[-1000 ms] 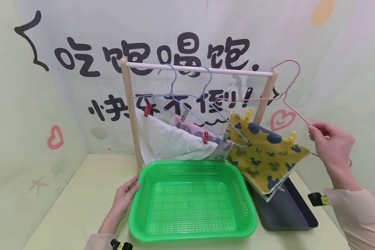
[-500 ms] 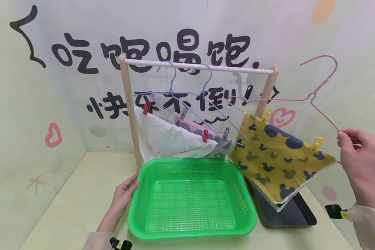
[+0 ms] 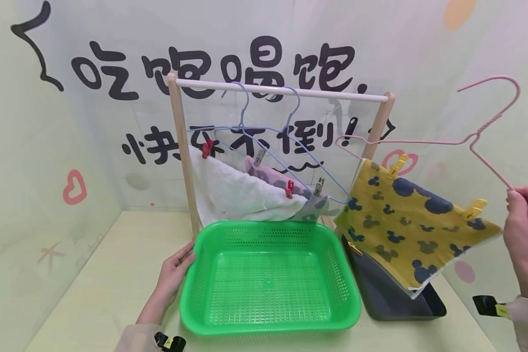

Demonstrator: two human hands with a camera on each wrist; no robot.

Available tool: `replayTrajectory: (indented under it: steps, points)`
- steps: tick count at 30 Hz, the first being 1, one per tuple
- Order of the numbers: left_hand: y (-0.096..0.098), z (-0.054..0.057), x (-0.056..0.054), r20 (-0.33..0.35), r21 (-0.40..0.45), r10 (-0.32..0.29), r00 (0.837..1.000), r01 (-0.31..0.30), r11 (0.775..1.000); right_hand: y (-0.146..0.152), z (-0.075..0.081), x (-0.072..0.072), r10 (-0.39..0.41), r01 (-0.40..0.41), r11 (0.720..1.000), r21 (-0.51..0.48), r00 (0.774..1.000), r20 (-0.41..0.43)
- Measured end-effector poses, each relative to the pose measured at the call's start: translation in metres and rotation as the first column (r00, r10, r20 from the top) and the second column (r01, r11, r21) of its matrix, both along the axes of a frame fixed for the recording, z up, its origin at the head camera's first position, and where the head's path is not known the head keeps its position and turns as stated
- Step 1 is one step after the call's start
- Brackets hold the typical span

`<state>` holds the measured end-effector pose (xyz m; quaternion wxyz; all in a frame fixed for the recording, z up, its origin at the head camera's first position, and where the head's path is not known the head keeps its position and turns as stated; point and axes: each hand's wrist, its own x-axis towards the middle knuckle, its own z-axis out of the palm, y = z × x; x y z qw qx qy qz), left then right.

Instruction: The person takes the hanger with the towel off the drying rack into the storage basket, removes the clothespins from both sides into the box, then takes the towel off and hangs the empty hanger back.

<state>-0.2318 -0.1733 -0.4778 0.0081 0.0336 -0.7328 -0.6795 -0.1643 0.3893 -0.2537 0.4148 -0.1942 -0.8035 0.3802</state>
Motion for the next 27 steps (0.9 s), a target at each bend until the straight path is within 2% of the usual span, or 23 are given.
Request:
replayTrajectory:
  steps: [8,12,19,23,27]
  points:
    - [0.000,0.001,0.000,0.004,-0.001,0.002,1.000,-0.002,1.000,0.009,0.001,0.004,-0.020,0.020,1.000,-0.012,0.999,-0.031]
    - [0.001,0.002,0.001,0.002,0.006,0.003,1.000,-0.003,1.000,0.011,0.002,0.002,-0.036,0.038,0.999,0.027,0.998,-0.054]
    - [0.001,0.002,0.001,0.003,0.010,0.006,1.000,-0.006,1.000,0.012,0.000,-0.001,0.005,-0.009,0.999,-0.037,0.995,-0.099]
    - [0.001,0.001,0.000,0.006,0.014,0.008,1.000,-0.008,1.000,0.012,0.000,0.000,0.021,-0.026,0.999,-0.037,0.991,-0.132]
    - [0.001,0.001,0.000,0.004,0.018,0.009,1.000,-0.009,1.000,0.007,0.002,0.001,0.016,-0.009,0.999,0.051,0.990,-0.141]
